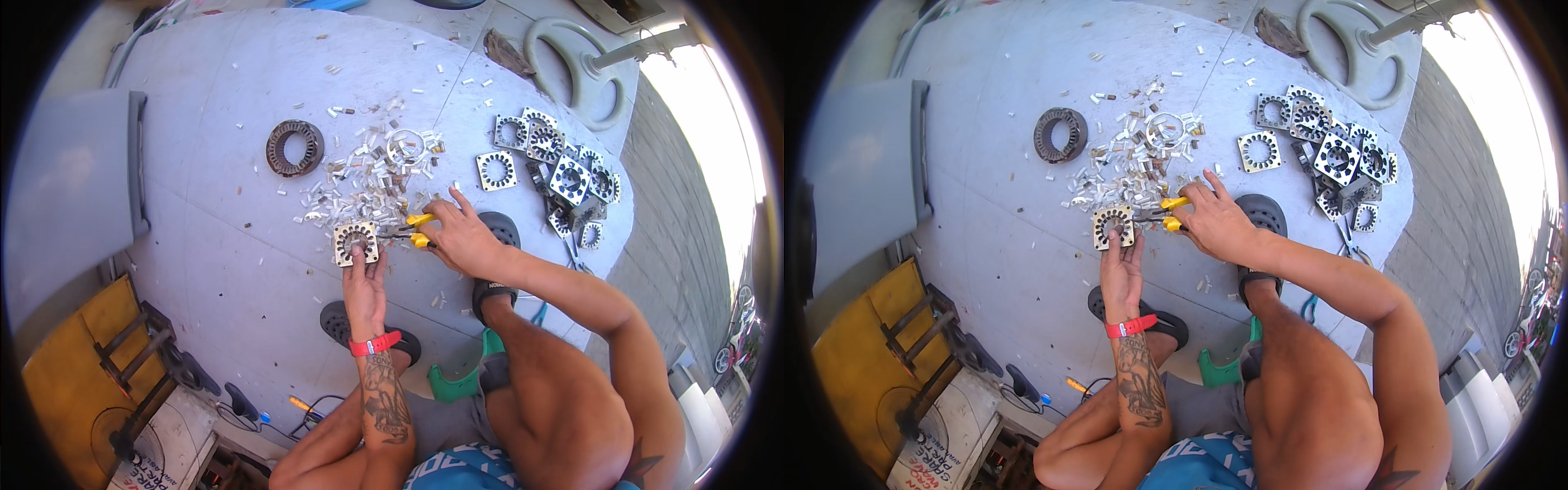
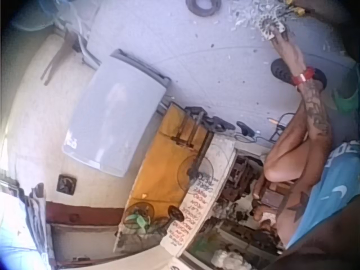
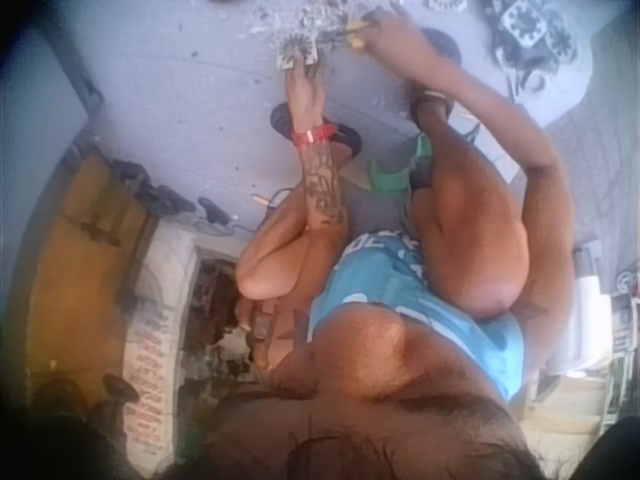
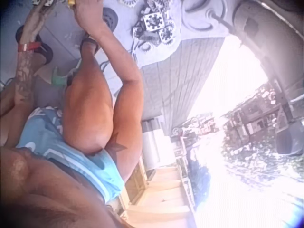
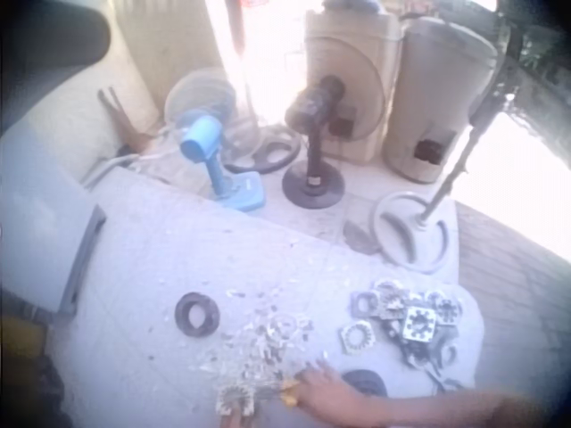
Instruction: The person uses pliers to remove small pieces from square metal components, then sweeps the floor with a broom. They then pick up the metal parts and arrange them in a line on the floor.
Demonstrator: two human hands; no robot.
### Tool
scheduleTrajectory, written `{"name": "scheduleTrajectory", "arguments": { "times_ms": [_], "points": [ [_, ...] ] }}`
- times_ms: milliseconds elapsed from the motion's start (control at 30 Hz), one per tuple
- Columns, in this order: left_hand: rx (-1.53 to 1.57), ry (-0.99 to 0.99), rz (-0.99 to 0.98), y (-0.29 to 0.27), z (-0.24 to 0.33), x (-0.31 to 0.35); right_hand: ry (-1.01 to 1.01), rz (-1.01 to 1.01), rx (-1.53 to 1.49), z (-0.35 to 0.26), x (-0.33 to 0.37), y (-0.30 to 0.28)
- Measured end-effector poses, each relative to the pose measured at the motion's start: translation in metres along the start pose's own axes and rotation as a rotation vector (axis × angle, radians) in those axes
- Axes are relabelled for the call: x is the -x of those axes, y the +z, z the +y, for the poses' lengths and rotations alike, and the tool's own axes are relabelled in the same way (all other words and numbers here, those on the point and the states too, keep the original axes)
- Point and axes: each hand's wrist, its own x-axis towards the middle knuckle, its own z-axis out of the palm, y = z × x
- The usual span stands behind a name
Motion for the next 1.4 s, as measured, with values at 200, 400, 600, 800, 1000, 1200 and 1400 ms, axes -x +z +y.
{"name": "scheduleTrajectory", "arguments": {
  "times_ms": [200, 400, 600, 800, 1000, 1200, 1400],
  "points": [
    [-0.044, 0.009, 0.027, 0.008, -0.004, 0.007, -0.083, -0.033, 0.338, -0.01, 0.005, 0.0],
    [0.001, 0.001, 0.005, 0.003, 0.002, 0.003, 0.362, -0.446, -0.697, -0.016, -0.012, -0.014],
    [0.016, 0.057, 0.049, -0.008, 0.005, -0.004, 0.195, -0.125, -0.31, -0.021, -0.009, -0.009],
    [0.135, 0.019, 0.015, -0.009, 0.0, 0.002, -0.005, -0.046, 0.211, -0.023, -0.007, -0.001],
    [0.106, 0.062, -0.016, -0.003, -0.005, 0.002, -0.014, -0.02, 0.223, -0.024, -0.001, -0.007],
    [0.054, 0.037, -0.072, -0.004, -0.001, 0.005, 0.0, -0.063, 0.195, -0.028, -0.001, -0.009],
    [0.088, 0.074, -0.082, -0.009, 0.0, 0.0, 0.144, -0.178, -0.155, -0.028, -0.005, -0.005]
  ]
}}
